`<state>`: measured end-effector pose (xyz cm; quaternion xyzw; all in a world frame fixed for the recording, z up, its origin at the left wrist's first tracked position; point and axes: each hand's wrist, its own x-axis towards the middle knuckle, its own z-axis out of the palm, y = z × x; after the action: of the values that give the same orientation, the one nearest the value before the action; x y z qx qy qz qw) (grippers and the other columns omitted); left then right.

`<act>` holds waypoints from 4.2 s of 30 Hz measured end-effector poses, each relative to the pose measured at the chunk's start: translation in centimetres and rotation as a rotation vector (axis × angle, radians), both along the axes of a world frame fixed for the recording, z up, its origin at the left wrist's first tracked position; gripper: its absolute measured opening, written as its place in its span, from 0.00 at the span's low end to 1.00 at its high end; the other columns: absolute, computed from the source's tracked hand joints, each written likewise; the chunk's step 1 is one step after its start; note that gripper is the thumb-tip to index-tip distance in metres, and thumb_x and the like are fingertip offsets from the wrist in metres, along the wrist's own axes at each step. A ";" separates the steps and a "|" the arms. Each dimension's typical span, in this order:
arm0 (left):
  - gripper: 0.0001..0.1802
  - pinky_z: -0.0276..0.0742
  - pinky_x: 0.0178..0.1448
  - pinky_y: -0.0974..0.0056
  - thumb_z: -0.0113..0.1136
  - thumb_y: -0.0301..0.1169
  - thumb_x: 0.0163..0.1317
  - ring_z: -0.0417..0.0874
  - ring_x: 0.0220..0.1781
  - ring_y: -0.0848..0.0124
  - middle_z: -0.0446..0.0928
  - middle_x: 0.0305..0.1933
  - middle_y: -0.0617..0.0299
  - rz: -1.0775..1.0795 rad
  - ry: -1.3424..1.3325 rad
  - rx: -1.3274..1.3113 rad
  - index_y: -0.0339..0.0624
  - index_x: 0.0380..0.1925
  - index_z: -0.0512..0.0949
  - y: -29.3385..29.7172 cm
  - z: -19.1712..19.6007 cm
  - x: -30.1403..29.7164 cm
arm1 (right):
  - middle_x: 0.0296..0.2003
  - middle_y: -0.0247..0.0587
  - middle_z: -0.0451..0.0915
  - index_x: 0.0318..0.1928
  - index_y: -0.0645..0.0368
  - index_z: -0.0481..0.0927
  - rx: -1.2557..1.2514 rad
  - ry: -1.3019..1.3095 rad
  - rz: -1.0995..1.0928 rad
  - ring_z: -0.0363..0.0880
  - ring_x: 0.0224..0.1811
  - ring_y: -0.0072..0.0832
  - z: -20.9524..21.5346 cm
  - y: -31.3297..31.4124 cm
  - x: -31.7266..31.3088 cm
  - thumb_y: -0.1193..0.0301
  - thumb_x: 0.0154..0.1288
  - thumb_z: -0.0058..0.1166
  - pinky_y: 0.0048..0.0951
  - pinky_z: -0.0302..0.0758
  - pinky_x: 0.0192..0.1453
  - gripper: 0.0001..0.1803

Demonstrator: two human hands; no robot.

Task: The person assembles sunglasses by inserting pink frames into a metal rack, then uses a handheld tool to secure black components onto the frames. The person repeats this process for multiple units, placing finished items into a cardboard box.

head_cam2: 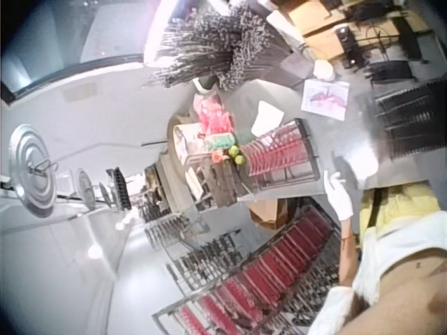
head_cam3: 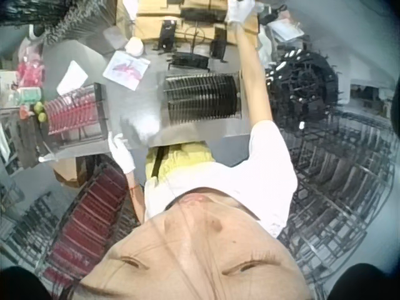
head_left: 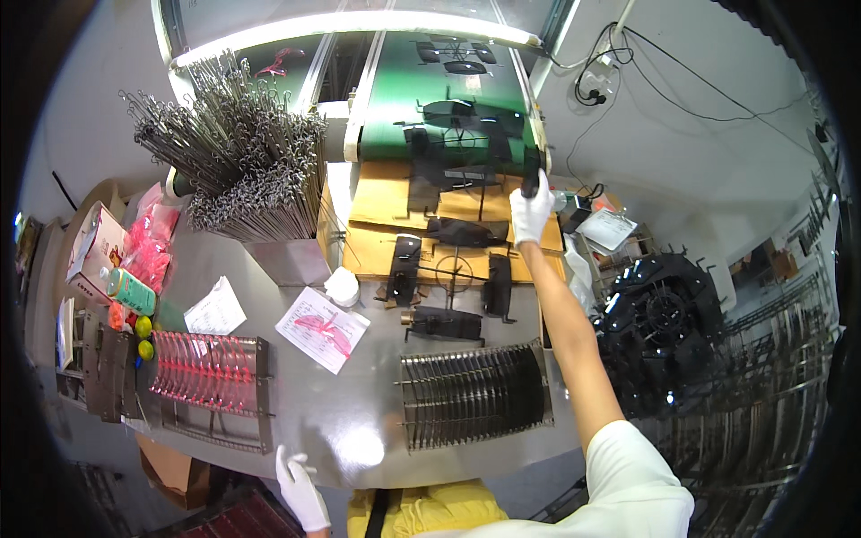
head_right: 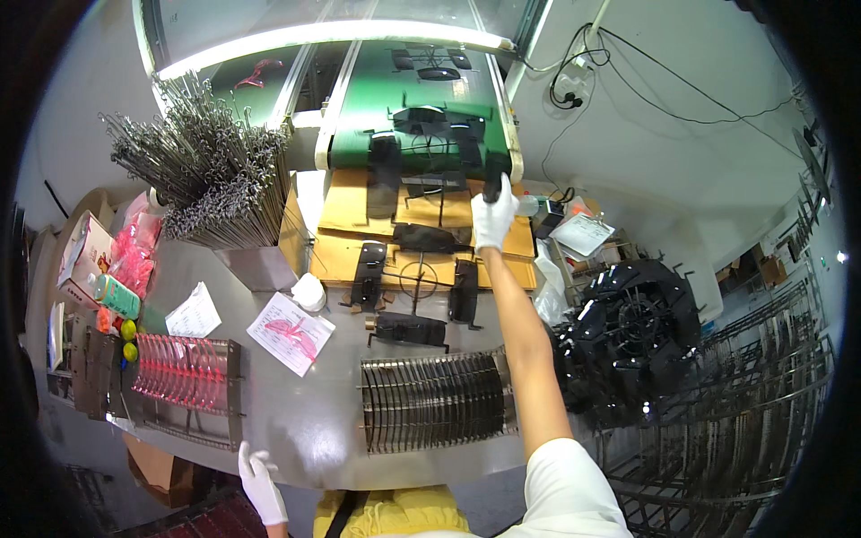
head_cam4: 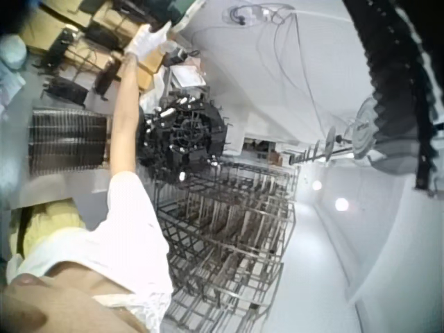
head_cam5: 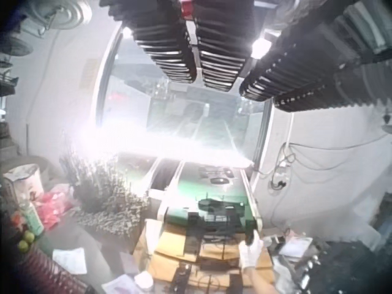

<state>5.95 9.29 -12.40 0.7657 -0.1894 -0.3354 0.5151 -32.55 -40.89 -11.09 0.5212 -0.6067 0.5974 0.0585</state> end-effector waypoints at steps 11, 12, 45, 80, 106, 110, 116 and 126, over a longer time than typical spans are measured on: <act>0.44 0.73 0.64 0.49 0.52 0.24 0.64 0.71 0.64 0.55 0.49 0.76 0.49 -0.494 0.837 -0.875 0.47 0.74 0.39 -16.0 8.9 -10.9 | 0.34 0.40 0.78 0.57 0.59 0.75 0.588 -0.114 0.670 0.81 0.38 0.33 11.9 25.4 8.5 0.67 0.57 0.57 0.32 0.77 0.45 0.26; 0.47 0.77 0.58 0.53 0.50 0.18 0.58 0.71 0.63 0.55 0.50 0.75 0.48 -0.518 0.653 -0.967 0.47 0.75 0.38 -15.5 10.7 -13.2 | 0.35 0.43 0.78 0.59 0.58 0.74 0.637 0.098 0.597 0.82 0.40 0.38 13.1 29.0 9.3 0.65 0.57 0.60 0.35 0.78 0.46 0.29; 0.26 0.78 0.32 0.60 0.47 0.58 0.67 0.78 0.35 0.51 0.77 0.45 0.41 -0.491 1.299 -0.298 0.51 0.47 0.77 -8.9 13.5 -30.5 | 0.36 0.47 0.77 0.61 0.44 0.74 0.608 0.425 0.463 0.82 0.38 0.41 9.2 37.0 -8.2 0.63 0.57 0.61 0.38 0.81 0.37 0.29; 0.27 0.80 0.42 0.65 0.51 0.46 0.68 0.77 0.50 0.63 0.74 0.50 0.56 -0.537 1.299 -0.537 0.36 0.57 0.67 -8.4 14.8 -26.1 | 0.46 0.63 0.76 0.54 0.55 0.72 0.595 0.230 0.572 0.81 0.23 0.46 -0.6 36.3 -13.1 0.67 0.69 0.44 0.41 0.79 0.26 0.15; 0.34 0.67 0.67 0.50 0.67 0.33 0.49 0.71 0.60 0.50 0.68 0.60 0.46 -0.877 -1.243 -1.142 0.35 0.57 0.66 -10.7 5.5 -22.8 | 0.51 0.62 0.77 0.64 0.64 0.65 0.935 0.266 0.579 0.83 0.42 0.47 6.5 37.6 -11.3 0.50 0.68 0.50 0.42 0.79 0.47 0.34; 0.36 0.64 0.69 0.51 0.68 0.33 0.47 0.70 0.60 0.50 0.68 0.59 0.46 -0.617 -1.359 -1.178 0.33 0.56 0.67 -11.9 1.0 -23.0 | 0.46 0.55 0.79 0.68 0.61 0.64 0.829 0.057 0.950 0.80 0.49 0.42 9.9 38.5 -8.8 0.49 0.56 0.65 0.38 0.77 0.50 0.46; 0.12 0.72 0.59 0.47 0.65 0.23 0.43 0.71 0.59 0.48 0.76 0.49 0.53 -1.285 -0.861 -0.926 0.35 0.29 0.75 -13.0 13.2 -28.0 | 0.33 0.49 0.76 0.63 0.45 0.73 0.479 0.624 0.562 0.78 0.29 0.45 5.9 39.4 -8.7 0.62 0.59 0.59 0.44 0.78 0.36 0.29; 0.22 0.76 0.57 0.46 0.54 0.44 0.65 0.74 0.54 0.51 0.71 0.54 0.50 -0.065 -0.069 -1.861 0.42 0.52 0.69 -19.8 25.3 -30.1 | 0.66 0.73 0.58 0.47 0.66 0.68 0.941 0.301 0.606 0.83 0.32 0.52 -4.7 40.7 -13.9 0.71 0.71 0.34 0.45 0.83 0.37 0.12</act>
<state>-24.17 -10.47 12.88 0.0485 -0.4184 -0.0399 0.9061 -46.49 -0.22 -15.77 0.7208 -0.6156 0.1730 -0.2676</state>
